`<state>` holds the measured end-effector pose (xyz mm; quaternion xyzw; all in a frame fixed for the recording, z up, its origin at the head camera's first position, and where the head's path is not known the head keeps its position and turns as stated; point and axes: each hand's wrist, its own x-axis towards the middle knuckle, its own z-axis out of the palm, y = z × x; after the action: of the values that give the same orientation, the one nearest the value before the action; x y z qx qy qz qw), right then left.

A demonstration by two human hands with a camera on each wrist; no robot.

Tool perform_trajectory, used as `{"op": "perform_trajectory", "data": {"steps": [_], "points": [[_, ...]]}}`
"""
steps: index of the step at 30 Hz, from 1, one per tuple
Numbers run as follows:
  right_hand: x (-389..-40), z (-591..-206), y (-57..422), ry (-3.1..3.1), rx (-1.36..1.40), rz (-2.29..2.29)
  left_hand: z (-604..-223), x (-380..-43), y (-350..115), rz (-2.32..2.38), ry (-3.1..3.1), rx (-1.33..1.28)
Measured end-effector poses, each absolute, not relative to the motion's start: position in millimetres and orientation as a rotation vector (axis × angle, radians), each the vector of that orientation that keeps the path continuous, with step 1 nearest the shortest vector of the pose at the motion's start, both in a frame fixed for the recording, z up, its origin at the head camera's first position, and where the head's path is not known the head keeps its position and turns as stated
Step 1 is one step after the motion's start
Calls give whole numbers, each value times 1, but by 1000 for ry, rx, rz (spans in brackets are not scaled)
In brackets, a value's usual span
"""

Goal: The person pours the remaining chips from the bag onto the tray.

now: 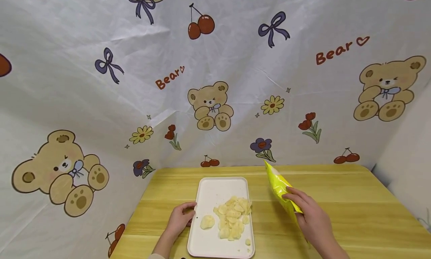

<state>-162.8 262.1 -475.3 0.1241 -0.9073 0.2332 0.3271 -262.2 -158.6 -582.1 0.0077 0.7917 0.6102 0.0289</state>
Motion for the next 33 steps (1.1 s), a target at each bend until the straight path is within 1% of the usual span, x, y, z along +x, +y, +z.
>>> {"op": "perform_trajectory", "data": {"steps": [11, 19, 33], "points": [[-166, -481, 272, -2330, 389, 600, -584, -264, -161, 1840, 2475, 2], [-164, -489, 280, -2392, 354, 507, -586, -265, -162, 1867, 2472, 43], [-165, -499, 291, -2410, 373, 452, -585, -264, -162, 1855, 2458, 24]]}}
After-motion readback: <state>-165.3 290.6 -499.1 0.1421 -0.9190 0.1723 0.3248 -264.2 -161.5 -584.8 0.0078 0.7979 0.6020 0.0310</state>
